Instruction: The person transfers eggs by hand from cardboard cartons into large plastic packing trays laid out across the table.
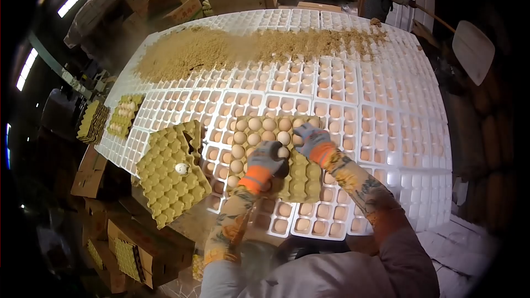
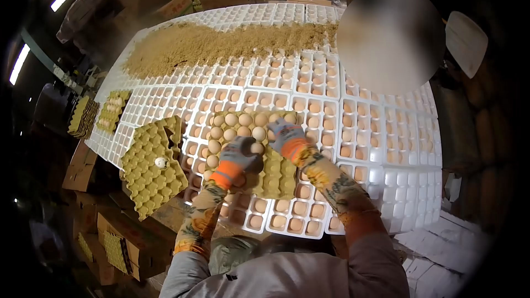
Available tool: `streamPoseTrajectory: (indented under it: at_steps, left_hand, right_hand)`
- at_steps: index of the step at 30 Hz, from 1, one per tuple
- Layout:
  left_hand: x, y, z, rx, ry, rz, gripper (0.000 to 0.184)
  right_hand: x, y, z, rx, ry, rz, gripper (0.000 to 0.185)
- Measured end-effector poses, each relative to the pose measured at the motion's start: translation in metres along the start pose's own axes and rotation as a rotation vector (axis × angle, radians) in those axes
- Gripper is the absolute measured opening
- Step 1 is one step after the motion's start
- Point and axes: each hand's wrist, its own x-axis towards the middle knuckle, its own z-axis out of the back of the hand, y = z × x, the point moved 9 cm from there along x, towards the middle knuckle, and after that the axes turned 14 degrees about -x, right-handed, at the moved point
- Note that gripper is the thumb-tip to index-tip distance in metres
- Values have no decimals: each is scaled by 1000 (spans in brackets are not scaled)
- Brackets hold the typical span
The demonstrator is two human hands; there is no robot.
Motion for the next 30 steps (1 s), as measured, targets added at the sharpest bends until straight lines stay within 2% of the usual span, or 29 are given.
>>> streamPoseTrajectory:
  at_steps: [1, 2, 3, 4, 6, 7, 9, 11, 12, 13, 14, 15, 16, 18, 19, 21, 22, 23, 24, 25, 26, 27, 28, 29, 30]
  left_hand:
    - [-2, 9, 13, -496, 78, 327, 46]
    - [-8, 19, 15, -928, 13, 426, 44]
    - [-13, 22, 21, -1212, -46, 424, 41]
    - [-10, 22, 26, -1277, -57, 354, 39]
    - [6, 21, 30, -976, -38, 163, 35]
    - [15, 16, 27, -610, -19, 57, 33]
    - [37, -6, 8, 17, 25, 46, 30]
    - [56, -6, -18, 355, 126, 77, 28]
    - [62, 2, -30, 459, 157, 75, 27]
    - [69, 11, -39, 509, 164, 55, 27]
    - [69, 20, -40, 387, 113, -10, 26]
    - [72, 28, -38, 300, 119, -10, 40]
    - [71, 18, -30, 235, 138, 42, 40]
    - [66, 0, -19, 317, 69, 6, 41]
    - [63, -12, -12, 310, 80, 72, 45]
    - [56, -1, -2, 153, -41, 76, 55]
    - [47, -2, 6, 104, -164, -30, 53]
    - [41, -10, 7, 49, -171, -24, 52]
    - [35, -19, 7, -5, -180, -18, 51]
    - [28, -28, -2, -242, -171, -89, 48]
    - [21, -63, -15, -319, -131, -118, 46]
    - [16, -90, -36, -410, -79, -66, 46]
    - [16, -137, -56, -337, 1, -220, 45]
    - [19, -165, -84, -299, 83, -250, 52]
    - [21, -198, -110, -317, 99, -365, 52]
  right_hand:
    - [8, 7, -7, 0, -1, -2, 32]
    - [17, 16, -30, -179, 150, 49, 37]
    - [19, 18, -50, -357, 304, 99, 43]
    - [18, 6, -54, -354, 312, 93, 43]
    - [21, -36, -35, 659, 233, -75, 51]
    - [22, -59, -68, 1169, 239, -146, 51]
    - [27, -68, -60, 1120, 203, -145, 49]
    - [29, -76, -42, 1028, 116, -132, 44]
    - [34, -61, -19, 544, 120, -68, 36]
    - [42, -39, -23, 40, 223, 26, 31]
    - [49, -19, -27, -457, 285, 164, 28]
    - [72, -19, -75, -703, 238, 117, 26]
    - [75, -17, -73, -721, 319, 75, 27]
    - [79, -22, -82, -585, 414, 51, 34]
    - [82, -30, -94, -444, 459, 5, 35]
    - [45, -64, -58, -180, 333, -159, 39]
    - [26, -86, -52, -13, 279, -298, 44]
    - [-8, -107, -33, -10, 280, -318, 44]
    - [-58, -140, 12, 147, 177, -415, 53]
    - [-107, -174, 46, 300, 69, -506, 63]
    - [-151, -213, 50, 234, 128, -671, 62]
    - [-197, -257, 54, 55, 82, -816, 61]
    - [-239, -299, 57, -51, 89, -944, 59]
    - [-281, -339, 60, -147, 102, -1073, 58]
    - [-302, -354, 91, -165, 155, -1200, 58]
